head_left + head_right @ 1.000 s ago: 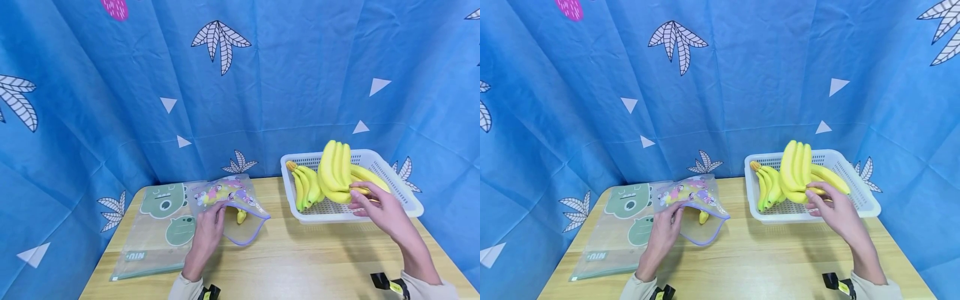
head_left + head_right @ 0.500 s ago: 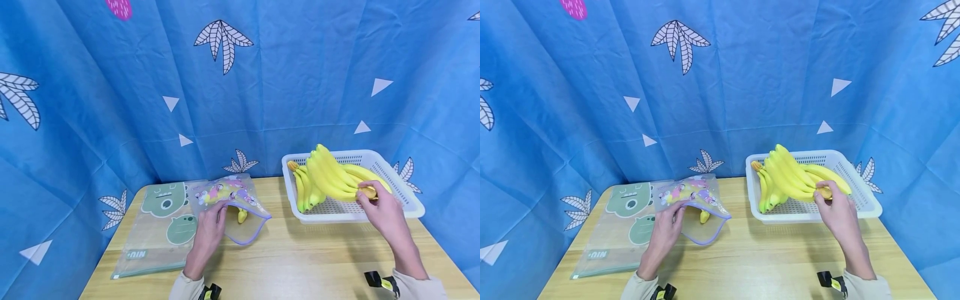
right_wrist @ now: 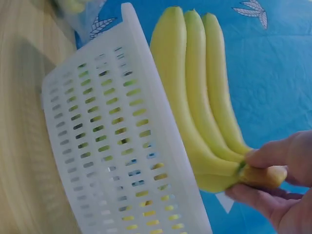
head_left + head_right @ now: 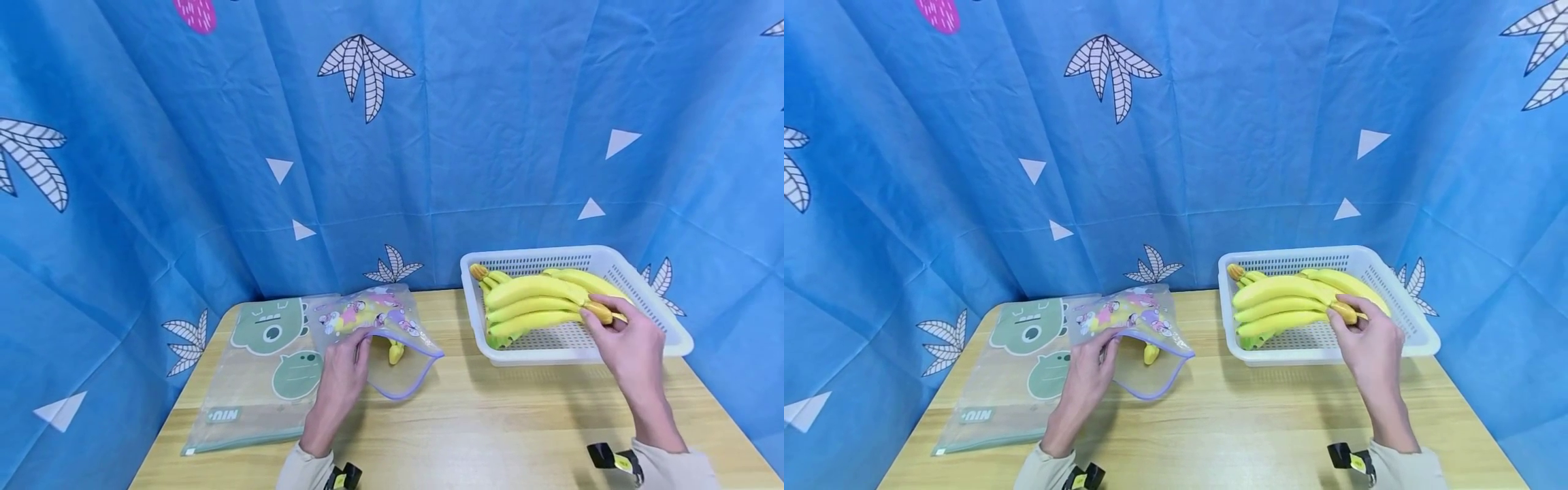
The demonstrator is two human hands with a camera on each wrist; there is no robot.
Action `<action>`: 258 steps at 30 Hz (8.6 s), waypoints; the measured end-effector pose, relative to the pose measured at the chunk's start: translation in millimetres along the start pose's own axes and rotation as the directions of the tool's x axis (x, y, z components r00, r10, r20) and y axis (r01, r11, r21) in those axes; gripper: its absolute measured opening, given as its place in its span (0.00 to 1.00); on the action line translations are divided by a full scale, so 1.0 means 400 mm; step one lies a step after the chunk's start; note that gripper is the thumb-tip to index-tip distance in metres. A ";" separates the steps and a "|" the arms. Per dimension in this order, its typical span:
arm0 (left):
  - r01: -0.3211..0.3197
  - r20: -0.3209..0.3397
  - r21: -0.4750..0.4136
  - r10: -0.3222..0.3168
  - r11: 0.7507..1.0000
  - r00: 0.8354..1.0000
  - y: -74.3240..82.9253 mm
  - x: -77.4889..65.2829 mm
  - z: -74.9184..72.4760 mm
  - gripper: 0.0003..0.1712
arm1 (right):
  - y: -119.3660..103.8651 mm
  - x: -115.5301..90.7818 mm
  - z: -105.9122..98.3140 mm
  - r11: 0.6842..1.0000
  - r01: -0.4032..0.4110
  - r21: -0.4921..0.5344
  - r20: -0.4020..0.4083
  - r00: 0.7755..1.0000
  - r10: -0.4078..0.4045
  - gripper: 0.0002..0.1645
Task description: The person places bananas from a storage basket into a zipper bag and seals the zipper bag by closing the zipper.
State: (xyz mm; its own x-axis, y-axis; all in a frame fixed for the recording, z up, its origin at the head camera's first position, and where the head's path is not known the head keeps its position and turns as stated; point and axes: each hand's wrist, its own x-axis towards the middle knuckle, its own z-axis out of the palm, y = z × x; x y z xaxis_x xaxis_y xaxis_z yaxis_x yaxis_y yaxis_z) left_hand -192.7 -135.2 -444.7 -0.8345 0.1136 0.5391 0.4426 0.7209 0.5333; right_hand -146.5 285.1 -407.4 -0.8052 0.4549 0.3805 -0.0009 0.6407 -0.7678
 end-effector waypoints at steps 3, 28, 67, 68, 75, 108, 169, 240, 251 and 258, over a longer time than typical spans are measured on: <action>0.006 -0.009 -0.024 -0.006 1.000 1.000 0.001 0.000 -0.003 0.12 | -0.006 -0.007 0.010 0.994 -0.023 0.106 -0.061 0.998 0.029 0.20; -0.016 -0.017 -0.064 0.015 0.998 1.000 -0.005 0.002 -0.006 0.12 | 0.014 -0.031 0.064 0.971 0.040 0.237 0.078 0.995 -0.060 0.28; 0.005 0.085 -0.043 -0.001 0.999 0.996 -0.034 -0.047 -0.029 0.18 | -0.161 -0.224 0.143 0.976 0.055 0.209 0.354 0.927 -0.128 0.09; 0.009 0.090 -0.035 -0.006 0.999 0.996 -0.035 -0.051 -0.032 0.18 | -0.161 -0.232 0.148 0.976 0.041 0.212 0.376 0.919 -0.120 0.08; 0.015 0.118 -0.014 -0.013 1.000 0.993 -0.048 -0.073 -0.044 0.20 | -0.161 -0.258 0.179 0.954 -0.124 0.271 0.547 0.836 -0.047 0.15; 0.061 0.151 -0.045 -0.053 0.997 0.987 -0.050 -0.092 -0.060 0.24 | -0.218 -0.252 0.221 0.751 -0.500 0.431 0.818 0.568 -0.090 0.38; 0.004 0.162 -0.038 0.003 0.999 0.987 -0.014 -0.101 -0.018 0.24 | -0.242 -0.316 0.404 0.909 -0.066 0.411 0.637 0.735 -0.235 0.22; 0.684 0.414 -0.685 -0.639 0.250 0.648 -0.121 -0.176 -0.078 0.20 | -0.245 -0.313 0.579 0.429 -0.637 0.641 0.537 0.771 0.343 0.22; 0.692 0.374 -0.653 -0.664 0.307 0.648 -0.119 -0.169 -0.076 0.22 | -0.229 -0.385 0.470 0.141 -0.858 0.493 0.852 0.509 0.118 0.25; 0.695 0.353 -0.633 -0.672 0.341 0.651 -0.116 -0.171 -0.075 0.23 | -0.268 -0.446 0.490 0.164 -0.915 0.369 0.927 0.375 0.006 0.31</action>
State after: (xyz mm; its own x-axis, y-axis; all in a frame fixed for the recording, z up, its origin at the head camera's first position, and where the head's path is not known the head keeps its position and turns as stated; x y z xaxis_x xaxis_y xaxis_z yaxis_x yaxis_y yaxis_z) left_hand -146.4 -197.1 -486.7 -0.9566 -0.1690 -0.2375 -0.2215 -0.1083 0.9691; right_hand -119.2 14.0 -493.9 -0.8514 -0.3996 -0.3397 0.5179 -0.5389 -0.6643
